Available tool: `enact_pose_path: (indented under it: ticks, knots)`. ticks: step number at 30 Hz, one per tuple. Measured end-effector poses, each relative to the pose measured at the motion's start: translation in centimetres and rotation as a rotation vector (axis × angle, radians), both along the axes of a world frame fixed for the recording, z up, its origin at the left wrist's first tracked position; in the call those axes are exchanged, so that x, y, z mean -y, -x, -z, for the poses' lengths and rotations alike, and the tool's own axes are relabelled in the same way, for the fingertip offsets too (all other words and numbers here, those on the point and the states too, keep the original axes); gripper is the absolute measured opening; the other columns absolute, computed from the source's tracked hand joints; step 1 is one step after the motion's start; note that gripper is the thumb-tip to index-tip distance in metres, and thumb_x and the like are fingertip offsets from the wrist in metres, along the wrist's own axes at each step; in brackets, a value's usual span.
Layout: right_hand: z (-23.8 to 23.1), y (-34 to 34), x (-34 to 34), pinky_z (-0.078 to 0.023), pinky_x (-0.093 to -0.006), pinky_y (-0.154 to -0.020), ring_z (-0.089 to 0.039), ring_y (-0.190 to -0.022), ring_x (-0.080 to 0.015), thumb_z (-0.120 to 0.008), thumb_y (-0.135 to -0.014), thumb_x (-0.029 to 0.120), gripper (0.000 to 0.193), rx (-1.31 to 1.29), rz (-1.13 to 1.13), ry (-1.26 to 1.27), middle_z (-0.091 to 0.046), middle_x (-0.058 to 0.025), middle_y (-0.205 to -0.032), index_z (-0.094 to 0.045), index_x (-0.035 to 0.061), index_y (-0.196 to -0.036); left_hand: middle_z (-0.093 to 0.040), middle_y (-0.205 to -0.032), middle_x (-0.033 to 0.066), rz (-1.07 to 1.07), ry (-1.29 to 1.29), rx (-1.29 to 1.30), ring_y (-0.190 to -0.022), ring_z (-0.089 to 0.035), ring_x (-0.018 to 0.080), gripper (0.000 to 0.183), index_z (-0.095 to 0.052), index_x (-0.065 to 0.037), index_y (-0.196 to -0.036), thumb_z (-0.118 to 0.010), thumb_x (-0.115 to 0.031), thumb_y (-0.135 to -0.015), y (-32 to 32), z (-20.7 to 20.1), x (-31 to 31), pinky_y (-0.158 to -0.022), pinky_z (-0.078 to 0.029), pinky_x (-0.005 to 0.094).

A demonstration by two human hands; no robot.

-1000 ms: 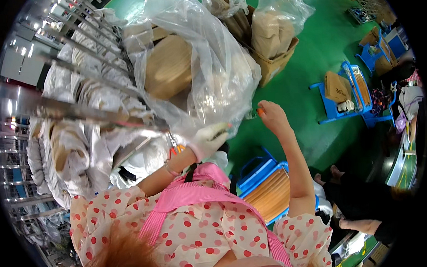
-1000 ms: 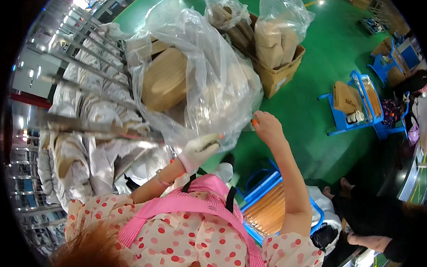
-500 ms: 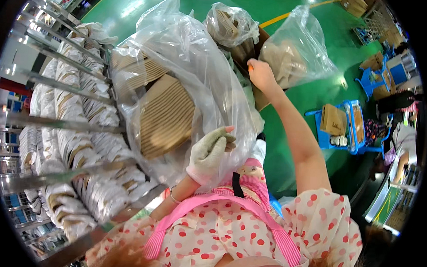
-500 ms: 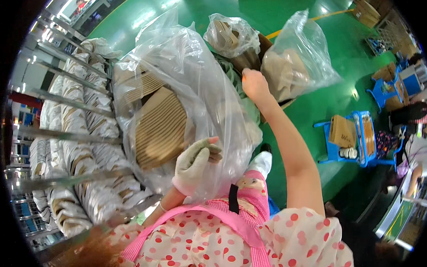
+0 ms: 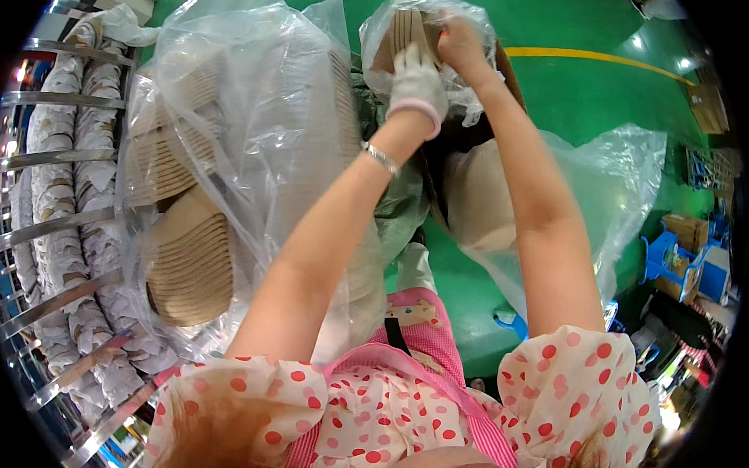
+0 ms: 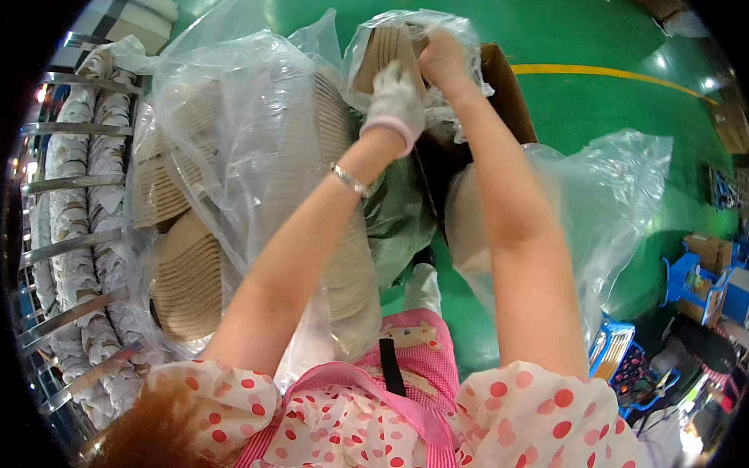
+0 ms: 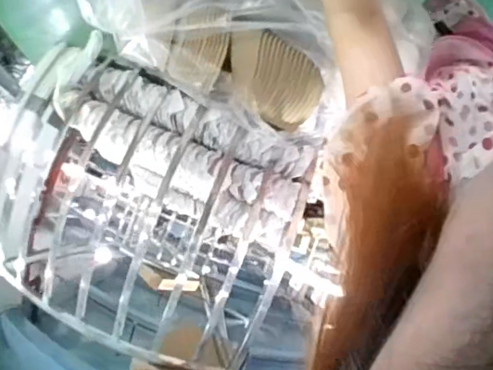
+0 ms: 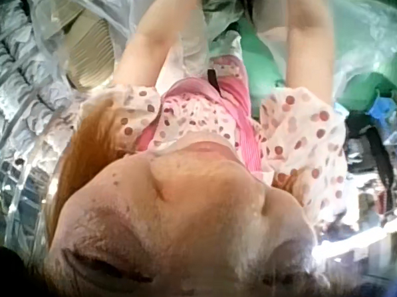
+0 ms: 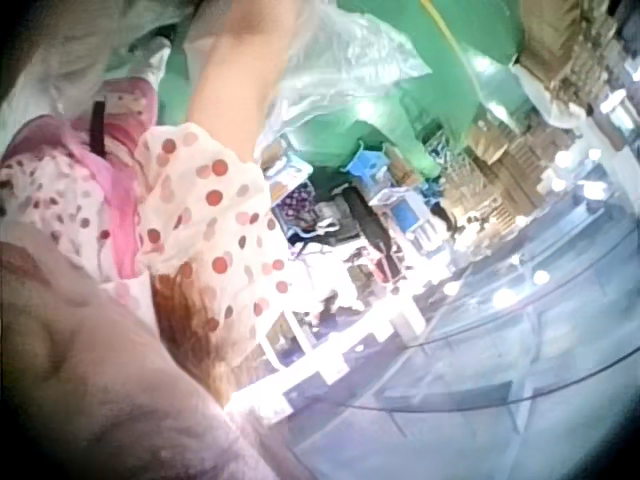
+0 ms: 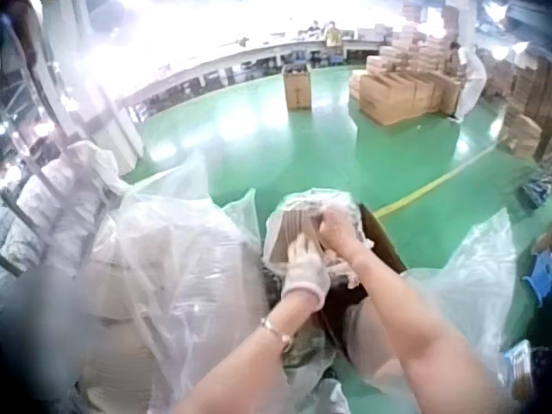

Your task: The person inserts shoe trees into shoes, places the shoes into white paper bags, and arranges them on a table. The person handles multiple pairs of shoes and shoe trees throughout the clip.

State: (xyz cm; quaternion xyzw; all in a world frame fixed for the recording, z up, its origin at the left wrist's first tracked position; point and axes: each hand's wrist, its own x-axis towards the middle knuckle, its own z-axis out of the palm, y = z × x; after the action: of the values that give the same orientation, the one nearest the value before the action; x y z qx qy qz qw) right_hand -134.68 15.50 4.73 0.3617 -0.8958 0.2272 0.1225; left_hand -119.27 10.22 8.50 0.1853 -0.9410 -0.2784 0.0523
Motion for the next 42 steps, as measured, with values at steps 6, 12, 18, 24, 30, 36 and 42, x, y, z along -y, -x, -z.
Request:
enact_pose_path:
  ticks: [6, 12, 18, 24, 30, 36, 42]
  knots:
    - [-3.9, 4.8, -1.7, -0.051, -0.048, -0.079, -0.064, -0.088, -0.0385, -0.048, -0.09, 0.026, 0.028, 0.109, -0.036, -0.461, -0.068, -0.019, -0.087, -0.066, 0.0049, -0.095, -0.043, -0.141, 0.0196, -0.188, 0.313, 0.323, -0.117, -0.052, 0.032, 0.072, -0.046, 0.006, -0.132, -0.056, -0.05, -0.087, 6.5, -3.5, 3.7, -0.092, -0.046, 0.0384]
    - [-0.6, 4.2, 0.1, -0.051, -0.0422, -0.088, -0.065, -0.104, -0.0288, -0.05, -0.088, 0.019, 0.026, -0.47, -0.235, -0.458, -0.069, -0.0115, -0.107, -0.071, 0.0052, -0.096, -0.067, -0.112, 0.0168, -0.295, -0.236, 0.285, -0.1, -0.065, 0.0292, 0.063, -0.064, -0.003, -0.115, -0.062, -0.056, -0.081, 8.3, -2.0, 6.4, -0.086, -0.05, 0.0405]
    - [2.2, 6.7, 0.6, -0.05, -0.0418, -0.086, -0.063, -0.106, -0.0308, -0.062, -0.084, 0.024, 0.032, 0.067, -0.229, -0.429, -0.066, -0.0131, -0.113, -0.067, 0.0068, -0.111, -0.064, -0.109, 0.0235, -0.426, -0.68, 0.062, -0.091, -0.065, 0.0283, 0.062, -0.059, 0.007, -0.112, -0.072, -0.042, -0.077, 4.2, -3.9, 8.1, -0.084, -0.05, 0.0371]
    - [0.4, 4.5, 2.6, -0.049, -0.0392, -0.083, -0.063, -0.102, -0.0318, -0.065, -0.081, 0.027, 0.034, 0.69, -0.448, -0.204, -0.067, -0.0159, -0.109, -0.068, 0.0067, -0.109, -0.064, -0.095, 0.0114, -0.46, -0.91, -0.846, -0.079, -0.061, 0.0145, 0.036, -0.056, 0.008, -0.102, -0.073, -0.016, -0.082, -0.8, -5.1, 5.9, -0.069, -0.052, 0.0286]
    - [1.3, 3.5, 3.2, -0.048, -0.037, -0.082, -0.063, -0.102, -0.0311, -0.066, -0.079, 0.026, 0.034, 0.65, -0.331, -0.38, -0.068, -0.0178, -0.106, -0.068, 0.005, -0.106, -0.064, -0.099, 0.0086, -0.468, -1.881, -0.751, -0.088, -0.063, 0.0162, 0.034, -0.057, 0.003, -0.112, -0.065, -0.022, -0.09, -1.1, -3.5, 11.1, -0.075, -0.052, 0.0276]
    - [-1.6, 5.2, 2.3, -0.048, -0.0371, -0.084, -0.062, -0.104, -0.0313, -0.066, -0.079, 0.024, 0.035, 0.115, -0.304, -0.484, -0.066, -0.0177, -0.108, -0.066, 0.0047, -0.109, -0.063, -0.113, 0.0082, -0.14, -1.336, -0.735, -0.099, -0.059, 0.0132, 0.048, -0.051, 0.004, -0.128, -0.062, -0.018, -0.087, -8.5, -4.8, 6.1, -0.085, -0.047, 0.0268]
    - [-1.0, 7.7, 6.5, -0.048, -0.0372, -0.086, -0.061, -0.105, -0.0314, -0.066, -0.08, 0.022, 0.036, -0.091, -0.313, -0.701, -0.065, -0.0176, -0.111, -0.064, 0.0043, -0.111, -0.058, -0.116, 0.0061, -0.27, -1.949, -0.152, -0.105, -0.054, 0.0106, 0.054, -0.045, 0.002, -0.129, -0.064, -0.017, -0.082, -17.2, -10.4, 2.7, -0.091, -0.044, 0.0277]
